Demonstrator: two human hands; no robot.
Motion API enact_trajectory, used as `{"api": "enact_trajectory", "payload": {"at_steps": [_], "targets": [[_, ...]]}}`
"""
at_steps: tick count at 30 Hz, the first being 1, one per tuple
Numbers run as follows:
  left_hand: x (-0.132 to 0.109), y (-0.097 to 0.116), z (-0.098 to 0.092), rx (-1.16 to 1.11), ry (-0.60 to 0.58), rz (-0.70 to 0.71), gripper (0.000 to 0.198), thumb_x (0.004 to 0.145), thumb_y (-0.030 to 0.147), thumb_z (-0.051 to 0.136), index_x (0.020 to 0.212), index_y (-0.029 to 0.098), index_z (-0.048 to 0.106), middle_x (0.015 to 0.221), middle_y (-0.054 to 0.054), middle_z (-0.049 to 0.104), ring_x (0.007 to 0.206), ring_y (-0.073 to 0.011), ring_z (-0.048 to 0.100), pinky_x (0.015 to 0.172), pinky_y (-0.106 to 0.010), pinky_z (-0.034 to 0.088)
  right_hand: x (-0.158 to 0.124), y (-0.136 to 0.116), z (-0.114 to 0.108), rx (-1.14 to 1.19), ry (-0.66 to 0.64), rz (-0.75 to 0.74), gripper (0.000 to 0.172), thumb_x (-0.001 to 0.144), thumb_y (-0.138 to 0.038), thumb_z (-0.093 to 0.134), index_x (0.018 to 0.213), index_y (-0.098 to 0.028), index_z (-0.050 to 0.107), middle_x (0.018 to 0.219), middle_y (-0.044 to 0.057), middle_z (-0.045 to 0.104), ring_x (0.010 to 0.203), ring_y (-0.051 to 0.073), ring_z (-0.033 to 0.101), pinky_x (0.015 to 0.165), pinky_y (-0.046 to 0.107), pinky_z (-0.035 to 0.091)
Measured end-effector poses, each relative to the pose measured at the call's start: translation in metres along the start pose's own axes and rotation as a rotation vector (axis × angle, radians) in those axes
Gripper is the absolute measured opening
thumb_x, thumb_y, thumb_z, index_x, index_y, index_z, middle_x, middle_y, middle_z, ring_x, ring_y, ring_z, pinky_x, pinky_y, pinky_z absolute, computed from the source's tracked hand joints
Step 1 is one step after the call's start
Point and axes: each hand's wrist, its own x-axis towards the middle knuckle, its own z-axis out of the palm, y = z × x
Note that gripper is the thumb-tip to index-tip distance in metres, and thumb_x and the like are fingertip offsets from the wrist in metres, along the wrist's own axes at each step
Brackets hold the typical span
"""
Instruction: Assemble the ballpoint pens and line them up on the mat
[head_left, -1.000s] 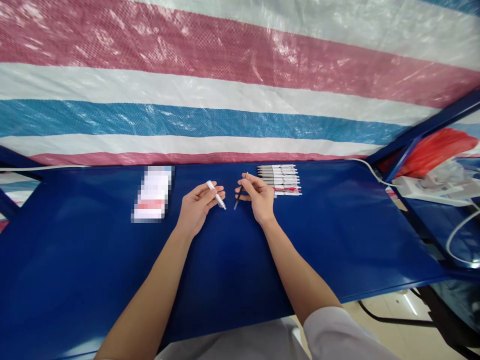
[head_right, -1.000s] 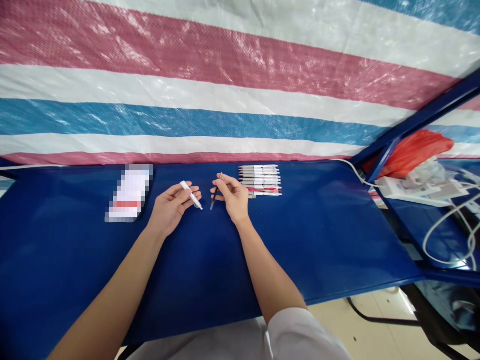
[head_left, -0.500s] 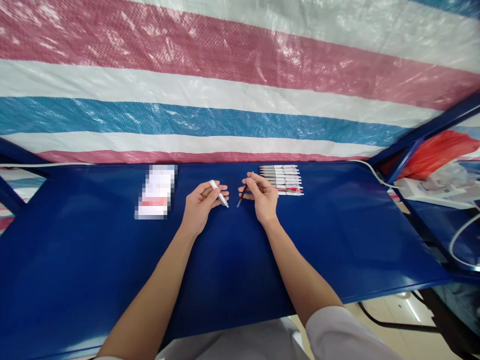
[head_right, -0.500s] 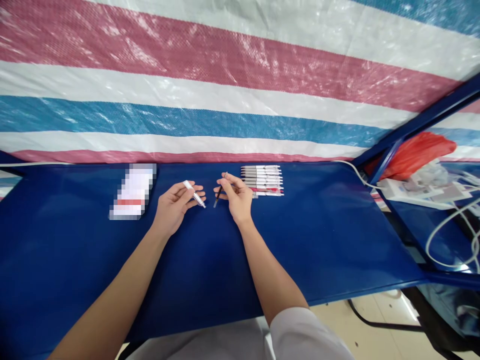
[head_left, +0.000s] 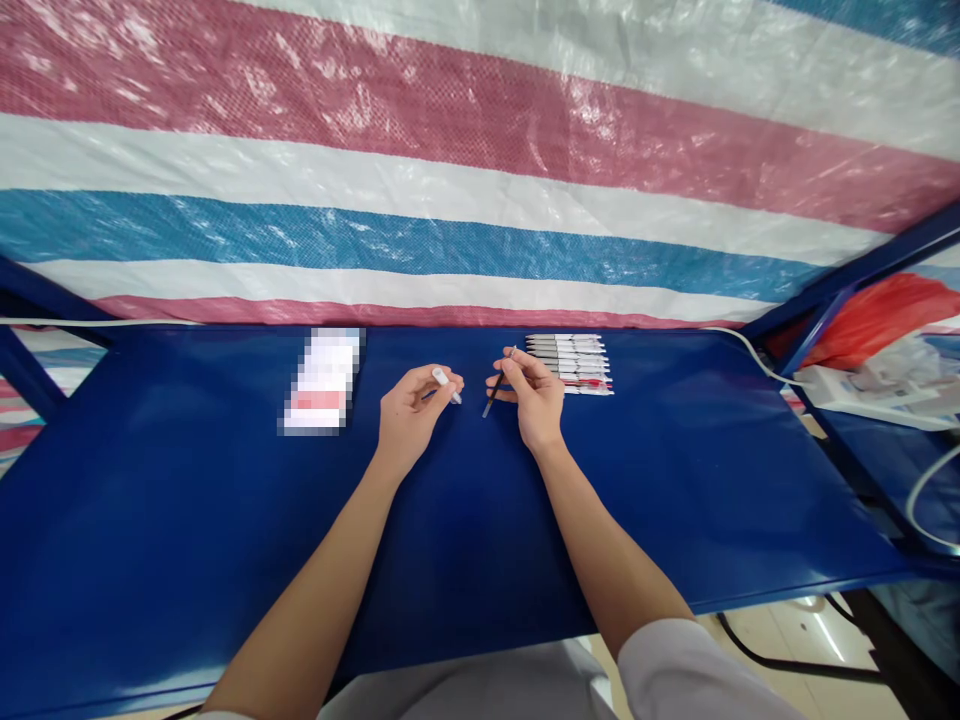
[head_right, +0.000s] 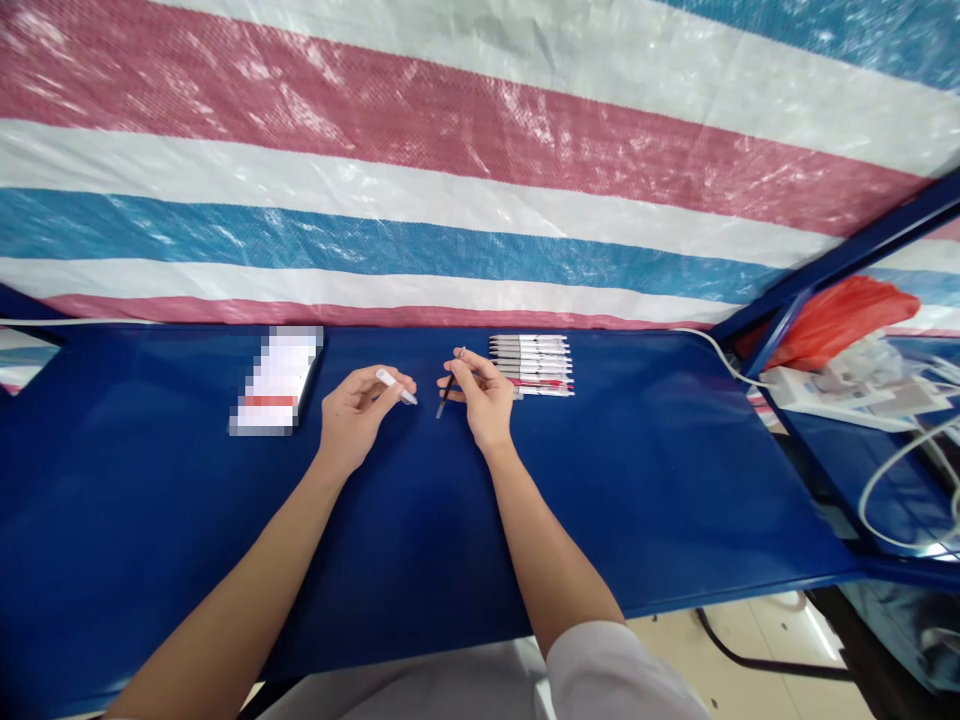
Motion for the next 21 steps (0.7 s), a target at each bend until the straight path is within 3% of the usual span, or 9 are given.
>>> {"api": "enact_trajectory", "payload": {"at_steps": [12, 21], "targets": [[-0.0074, -0.0031, 0.0013, 0.218, -0.131, 0.210, 0.005, 0.082, 0.026, 0.072, 0.085, 0.026, 0.076, 0.093, -0.003, 0.076, 0.089, -0.0210, 0.071, 0.089, -0.037, 0.056, -0.0019, -0.0031, 0.0011, 0.012, -0.001, 0.019, 0.032, 0.076, -0.042, 0.075, 0.100, -0.022, 0.070, 0.087, 0.000, 0.074, 0.067, 0.014, 0.072, 0.061, 0.029, 0.063], [-0.0046, 0.0014, 0.0001, 0.197, -0.097, 0.158, 0.004, 0.079, 0.028, 0.074, 0.081, 0.026, 0.077, 0.091, -0.003, 0.076, 0.088, -0.0213, 0.071, 0.089, -0.037, 0.056, -0.0025, -0.0014, 0.0022, -0.020, -0.013, 0.021, 0.031, 0.077, -0.044, 0.074, 0.099, -0.023, 0.070, 0.087, 0.001, 0.074, 0.070, 0.014, 0.073, 0.064, 0.030, 0.064]]}}
